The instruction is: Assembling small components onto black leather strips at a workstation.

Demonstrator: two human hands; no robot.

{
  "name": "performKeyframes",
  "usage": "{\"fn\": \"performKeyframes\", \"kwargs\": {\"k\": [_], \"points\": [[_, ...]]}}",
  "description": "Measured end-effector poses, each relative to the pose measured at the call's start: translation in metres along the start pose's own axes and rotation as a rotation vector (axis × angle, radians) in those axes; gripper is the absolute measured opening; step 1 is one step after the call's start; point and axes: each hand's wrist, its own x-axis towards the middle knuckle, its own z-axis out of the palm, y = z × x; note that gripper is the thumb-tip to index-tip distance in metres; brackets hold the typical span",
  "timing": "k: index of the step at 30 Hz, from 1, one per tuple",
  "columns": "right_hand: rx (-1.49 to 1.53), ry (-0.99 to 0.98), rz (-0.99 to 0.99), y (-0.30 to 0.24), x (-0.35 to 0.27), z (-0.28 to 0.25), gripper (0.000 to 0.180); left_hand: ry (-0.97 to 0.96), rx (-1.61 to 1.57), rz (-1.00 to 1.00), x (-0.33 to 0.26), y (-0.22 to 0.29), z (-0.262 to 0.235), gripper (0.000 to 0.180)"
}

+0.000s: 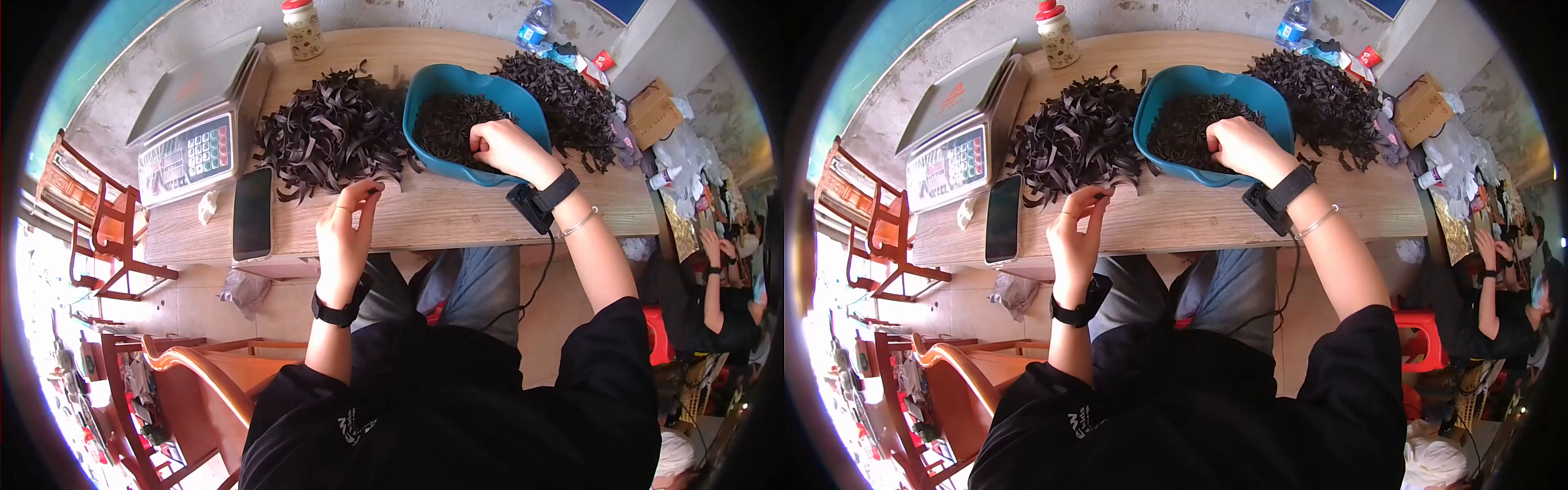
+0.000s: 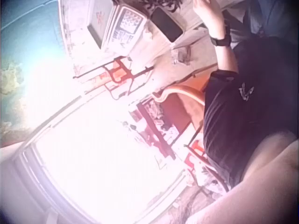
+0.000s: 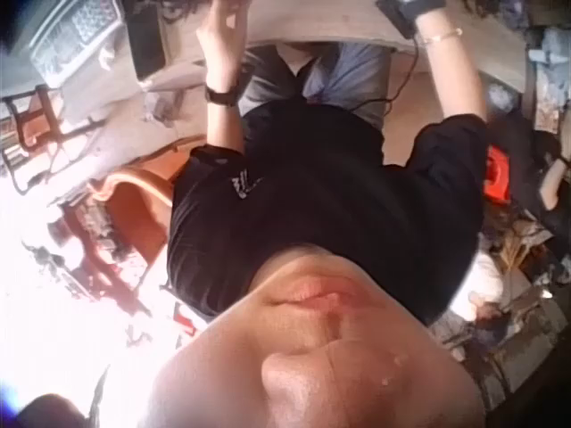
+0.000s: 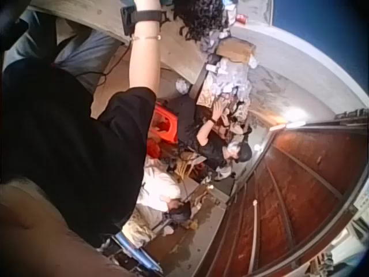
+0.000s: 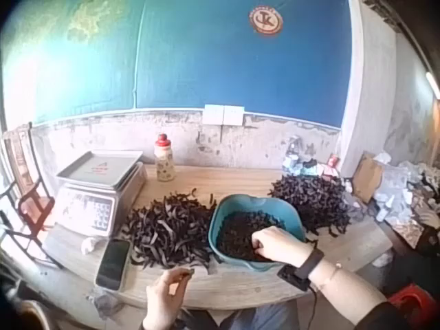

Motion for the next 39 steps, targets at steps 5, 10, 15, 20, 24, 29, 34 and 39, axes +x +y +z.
{"fn": "performKeyframes", "kwargs": {"k": [5, 10, 15, 20, 24, 29, 34, 39], "points": [[0.184, 0.104, -0.019, 0.001, -0.003, 0.001, 0.010, 0.099, 0.225, 0.332, 0.006, 0.006, -0.002, 0.013], [0.529, 0.165, 0.013, -0.003, -0.007, -0.006, 0.011, 0.074, 0.195, 0.304, 0.005, 0.017, -0.006, 0.016], [0.667, 0.094, 0.036, -0.012, -0.015, -0.016, 0.010, 0.069, 0.150, 0.310, 0.001, 0.026, -0.005, 0.016], [0.910, 0.181, -0.059, -0.030, -0.029, -0.019, 0.012, 0.042, 0.063, 0.270, -0.002, 0.036, -0.002, 0.016], [1.126, 0.123, -0.098, -0.075, -0.060, -0.018, 0.017, 0.081, -0.027, 0.211, -0.007, 0.047, -0.008, 0.016], [1.485, 0.102, -0.047, -0.118, -0.096, 0.000, 0.014, 0.088, -0.071, 0.431, -0.011, 0.063, -0.017, 0.022], [1.611, 0.152, -0.020, -0.122, -0.112, 0.011, 0.014, 0.074, 0.081, 0.588, -0.013, 0.073, -0.023, 0.035], [1.660, 0.164, -0.007, -0.123, -0.119, 0.014, 0.012, 0.117, 0.167, 0.714, -0.015, 0.068, -0.021, 0.040]]}}
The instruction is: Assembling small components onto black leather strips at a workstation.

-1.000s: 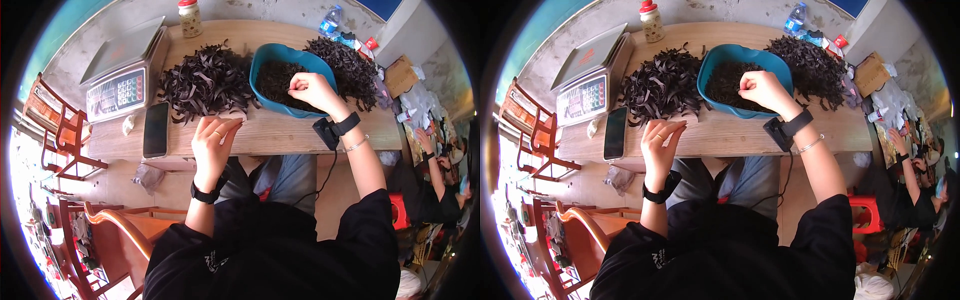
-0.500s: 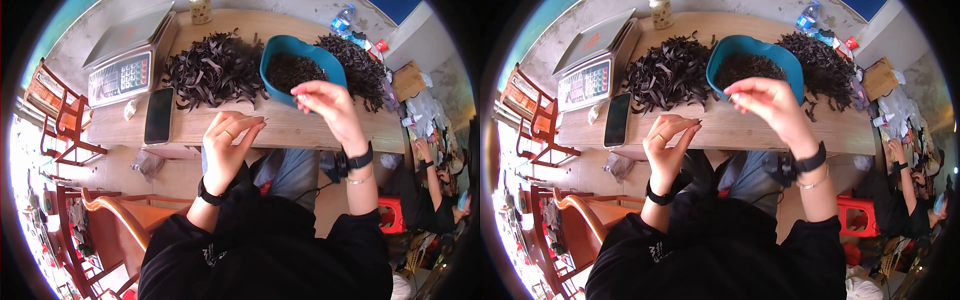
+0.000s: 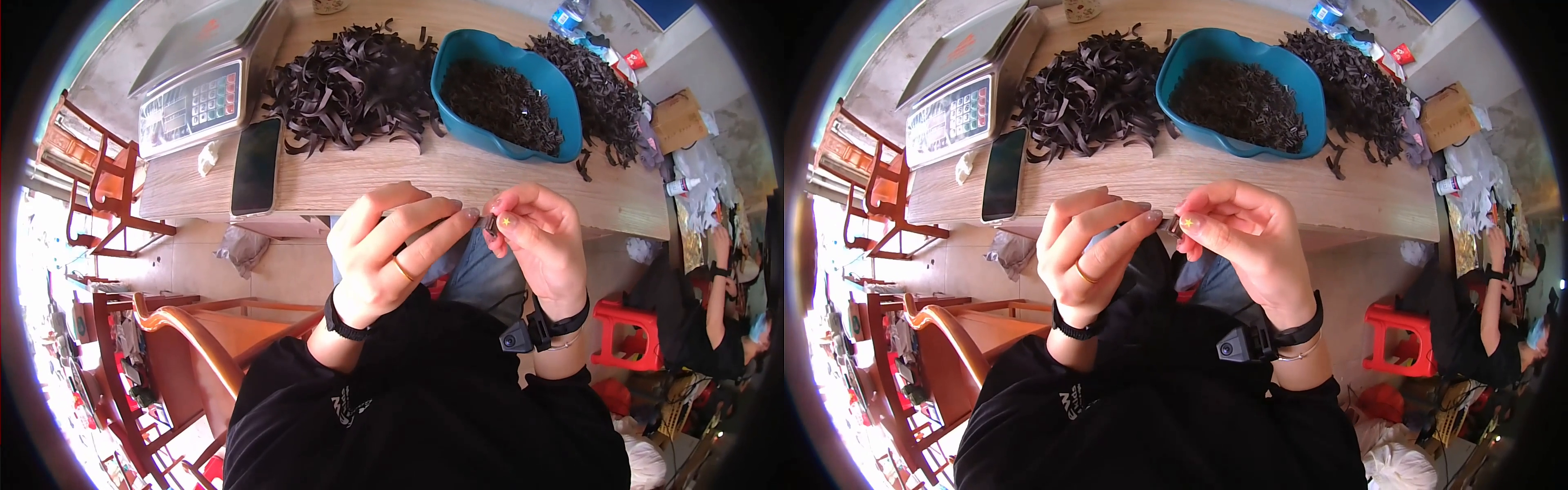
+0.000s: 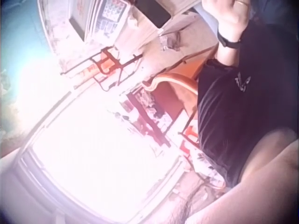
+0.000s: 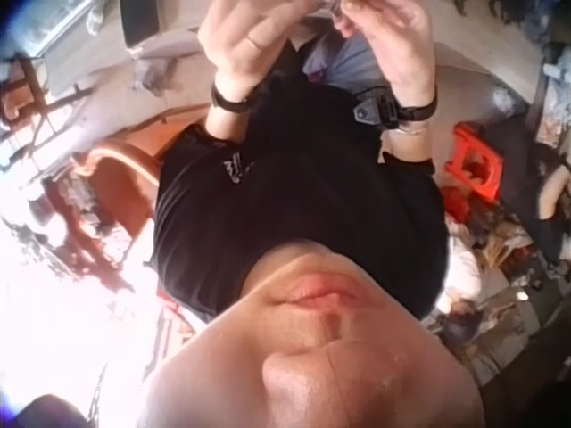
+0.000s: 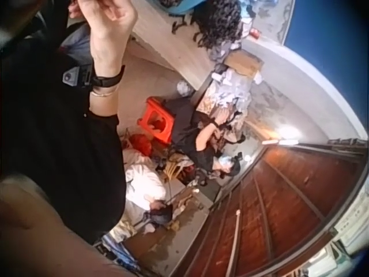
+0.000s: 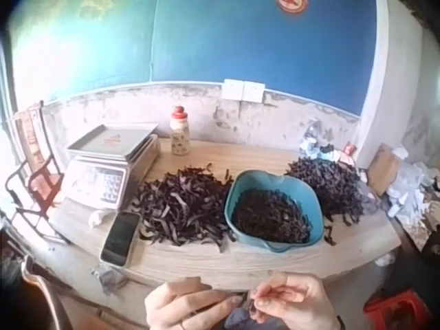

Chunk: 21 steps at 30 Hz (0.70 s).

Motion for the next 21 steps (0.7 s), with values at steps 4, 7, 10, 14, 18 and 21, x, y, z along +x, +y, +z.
{"fn": "performKeyframes", "kwargs": {"k": [4, 7, 10, 14, 18, 21], "points": [[0.001, -0.015, 0.033, 0.0031, -0.0024, 0.0002, 0.013, 0.051, 0.014, 0.040, -0.0017, -0.0002, 0.0021, 0.040], [0.027, -0.003, 0.066, 0.0040, -0.0031, 0.0004, 0.013, 0.047, 0.053, 0.061, -0.0024, -0.0010, 0.0008, 0.040], [0.114, 0.005, 0.059, 0.0050, -0.0023, 0.0006, 0.013, 0.006, 0.058, 0.085, 0.0004, 0.0008, -0.0004, 0.040], [0.087, 0.028, 0.082, 0.0056, -0.0021, 0.0025, 0.014, 0.026, 0.058, 0.106, -0.0007, 0.0005, -0.0008, 0.040], [0.096, 0.011, 0.086, 0.0071, -0.0024, 0.0020, 0.014, 0.037, 0.028, 0.063, -0.0018, -0.0016, 0.0005, 0.037], [0.081, -0.001, 0.111, 0.0078, -0.0026, 0.0015, 0.015, 0.042, 0.033, 0.063, -0.0005, -0.0023, -0.0013, 0.039]]}}
